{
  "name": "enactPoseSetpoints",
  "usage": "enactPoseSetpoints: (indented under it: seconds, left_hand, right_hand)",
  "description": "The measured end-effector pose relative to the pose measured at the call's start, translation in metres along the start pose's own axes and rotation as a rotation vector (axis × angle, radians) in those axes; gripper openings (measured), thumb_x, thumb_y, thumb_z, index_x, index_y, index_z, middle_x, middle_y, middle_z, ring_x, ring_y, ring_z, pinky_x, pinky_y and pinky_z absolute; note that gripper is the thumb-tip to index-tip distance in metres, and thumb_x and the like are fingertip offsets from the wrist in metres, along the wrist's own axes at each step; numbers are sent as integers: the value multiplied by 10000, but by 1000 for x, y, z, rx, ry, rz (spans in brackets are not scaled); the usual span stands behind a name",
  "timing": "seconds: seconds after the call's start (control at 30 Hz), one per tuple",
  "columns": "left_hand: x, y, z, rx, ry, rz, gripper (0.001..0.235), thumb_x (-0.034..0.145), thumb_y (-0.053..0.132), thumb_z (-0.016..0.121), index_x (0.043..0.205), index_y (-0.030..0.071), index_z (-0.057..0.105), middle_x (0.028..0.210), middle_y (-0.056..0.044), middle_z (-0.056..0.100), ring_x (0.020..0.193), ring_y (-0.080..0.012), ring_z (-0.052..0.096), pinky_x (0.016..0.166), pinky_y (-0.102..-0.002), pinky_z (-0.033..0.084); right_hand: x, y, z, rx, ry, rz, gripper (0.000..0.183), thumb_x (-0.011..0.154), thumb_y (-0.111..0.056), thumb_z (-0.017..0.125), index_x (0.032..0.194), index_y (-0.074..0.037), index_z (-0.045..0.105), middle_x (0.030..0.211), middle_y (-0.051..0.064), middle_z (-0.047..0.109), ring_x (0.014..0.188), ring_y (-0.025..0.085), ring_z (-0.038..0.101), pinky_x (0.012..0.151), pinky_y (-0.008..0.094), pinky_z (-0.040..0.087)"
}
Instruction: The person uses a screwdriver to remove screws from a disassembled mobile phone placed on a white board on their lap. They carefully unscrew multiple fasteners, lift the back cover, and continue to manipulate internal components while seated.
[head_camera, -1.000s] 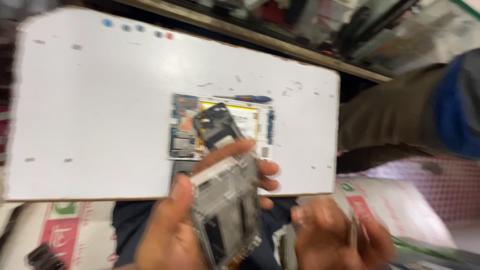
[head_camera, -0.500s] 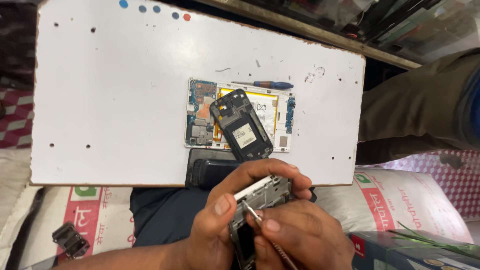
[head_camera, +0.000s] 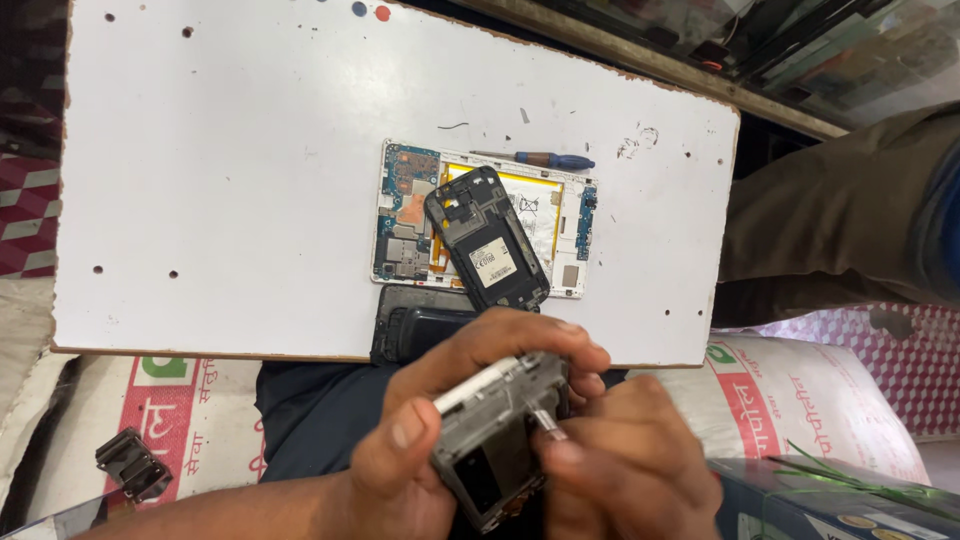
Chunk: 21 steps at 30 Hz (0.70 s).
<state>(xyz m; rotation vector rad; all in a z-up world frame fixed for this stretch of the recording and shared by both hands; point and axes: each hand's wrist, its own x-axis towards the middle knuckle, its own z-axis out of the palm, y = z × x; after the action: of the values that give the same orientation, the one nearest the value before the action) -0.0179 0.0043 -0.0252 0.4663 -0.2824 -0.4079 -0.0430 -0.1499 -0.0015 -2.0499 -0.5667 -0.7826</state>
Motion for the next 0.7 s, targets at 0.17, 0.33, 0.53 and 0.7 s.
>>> enactPoseSetpoints:
  seconds: [0.17, 0.33, 0.53, 0.7]
  left_hand:
    - [6, 2, -5, -63, 51, -96, 908, 997, 650, 434, 1613, -12, 354, 1421, -187, 536, 1281, -248, 510, 1155, -433, 436]
    - [17, -3, -17, -196, -10, -159, 955, 1022, 683, 371, 1696, 14, 263, 1423, -160, 513, 1282, -219, 478, 1140, -411, 437]
    - [18, -5, -22, -199, -47, -208, 950, 1015, 683, 361, 1697, 31, 254, 1413, -141, 525, 1278, -205, 495, 1174, -425, 445]
    - [17, -4, -22, -207, -50, -199, 955, 1021, 683, 361, 1703, 23, 257, 1433, -155, 530, 1278, -202, 510, 1167, -413, 455]
  right_hand:
    - [11, -1, -5, 181, -226, 80, 182, 901, -74, 685, 1080, -97, 667, 867, 29, 729, 726, 149, 674, 736, 346, 556]
    - [-14, 5, -8, 148, -289, 161, 173, 904, -132, 703, 1069, -80, 715, 905, 59, 765, 781, 148, 730, 744, 302, 584]
    - [-20, 7, -15, 147, -304, 209, 168, 1006, -203, 683, 1108, -81, 736, 958, 47, 799, 812, 143, 782, 876, 347, 603]
    - [8, 0, -9, 182, -331, 236, 173, 1027, -236, 654, 1094, -101, 741, 945, 37, 787, 832, 140, 750, 884, 375, 580]
